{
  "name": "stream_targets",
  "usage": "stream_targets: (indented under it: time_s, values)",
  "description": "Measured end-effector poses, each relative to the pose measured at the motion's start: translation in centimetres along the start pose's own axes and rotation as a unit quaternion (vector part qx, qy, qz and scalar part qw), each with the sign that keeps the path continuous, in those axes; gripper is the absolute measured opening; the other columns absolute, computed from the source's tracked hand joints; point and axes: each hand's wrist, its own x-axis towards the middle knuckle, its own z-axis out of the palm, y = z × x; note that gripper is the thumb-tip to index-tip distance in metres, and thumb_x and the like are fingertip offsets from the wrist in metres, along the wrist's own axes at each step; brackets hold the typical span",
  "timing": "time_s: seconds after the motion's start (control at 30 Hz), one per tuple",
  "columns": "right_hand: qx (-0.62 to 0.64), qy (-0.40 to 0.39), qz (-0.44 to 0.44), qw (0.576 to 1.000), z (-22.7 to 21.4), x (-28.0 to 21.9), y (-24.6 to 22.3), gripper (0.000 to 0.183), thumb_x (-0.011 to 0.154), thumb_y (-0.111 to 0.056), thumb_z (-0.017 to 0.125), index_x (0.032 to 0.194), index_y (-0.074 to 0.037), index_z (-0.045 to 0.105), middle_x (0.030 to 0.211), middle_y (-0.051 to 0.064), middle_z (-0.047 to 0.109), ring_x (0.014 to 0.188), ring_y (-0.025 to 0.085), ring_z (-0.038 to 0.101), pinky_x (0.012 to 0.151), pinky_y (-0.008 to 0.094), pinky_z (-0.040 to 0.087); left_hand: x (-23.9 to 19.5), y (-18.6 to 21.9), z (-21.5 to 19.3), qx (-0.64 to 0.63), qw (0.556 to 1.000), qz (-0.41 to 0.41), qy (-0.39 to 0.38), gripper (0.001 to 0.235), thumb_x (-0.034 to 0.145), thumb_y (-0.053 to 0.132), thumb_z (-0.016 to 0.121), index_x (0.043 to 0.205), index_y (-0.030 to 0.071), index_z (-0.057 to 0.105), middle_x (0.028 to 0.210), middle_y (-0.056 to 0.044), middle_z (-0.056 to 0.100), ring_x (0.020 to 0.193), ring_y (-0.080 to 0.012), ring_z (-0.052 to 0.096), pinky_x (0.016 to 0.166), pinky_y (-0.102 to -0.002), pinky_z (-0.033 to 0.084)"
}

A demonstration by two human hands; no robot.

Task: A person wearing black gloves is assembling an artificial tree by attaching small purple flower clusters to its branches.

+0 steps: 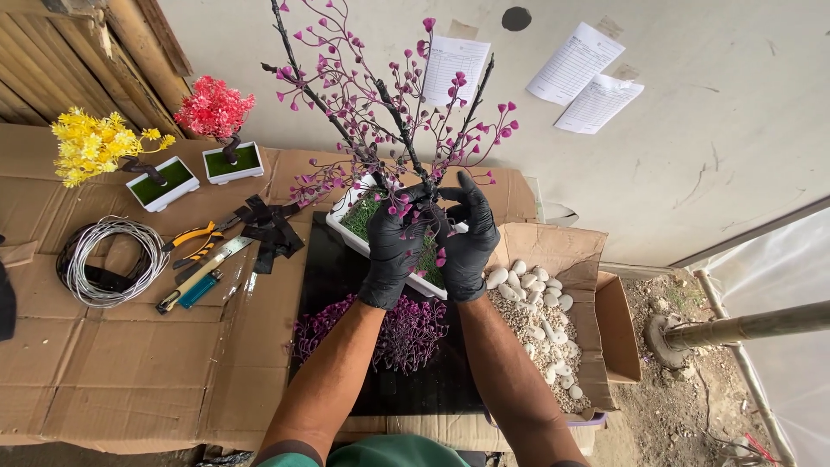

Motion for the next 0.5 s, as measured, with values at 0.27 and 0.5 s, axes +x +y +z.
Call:
stream_targets:
  time_s: [0.27, 0.5]
  values:
    - [-0.044, 0.018, -0.017, 0.999, -0.7, -0.2, 1.4, 0.02, 0.083, -0.003, 0.087, 0.097, -0.013, 0.078, 0.084, 0.006, 0.072, 0.062, 0.022, 0.064, 0.063, 0.034, 0.053, 1.1, 2.5, -0.7, 0.036, 0.999, 0.002, 0.017, 0.021, 0.081, 0.019, 0.086, 0.098, 0.009, 0.079, 0.089, -0.013, 0.079, 0.086, -0.038, 0.075, 0.074, -0.043, 0.061]
    - [-0.035, 0.013, -0.017, 0.999, -1.0, 0.0, 0.9, 0.016, 0.084, -0.003, 0.085, 0.095, -0.013, 0.078, 0.082, 0.007, 0.07, 0.063, 0.022, 0.064, 0.064, 0.035, 0.054, 0.3, 1.0, -1.1, 0.123, 0.985, 0.101, 0.063, 0.046, 0.083, 0.05, 0.082, 0.108, 0.012, 0.077, 0.098, -0.009, 0.076, 0.086, -0.0345, 0.073, 0.078, -0.041, 0.061]
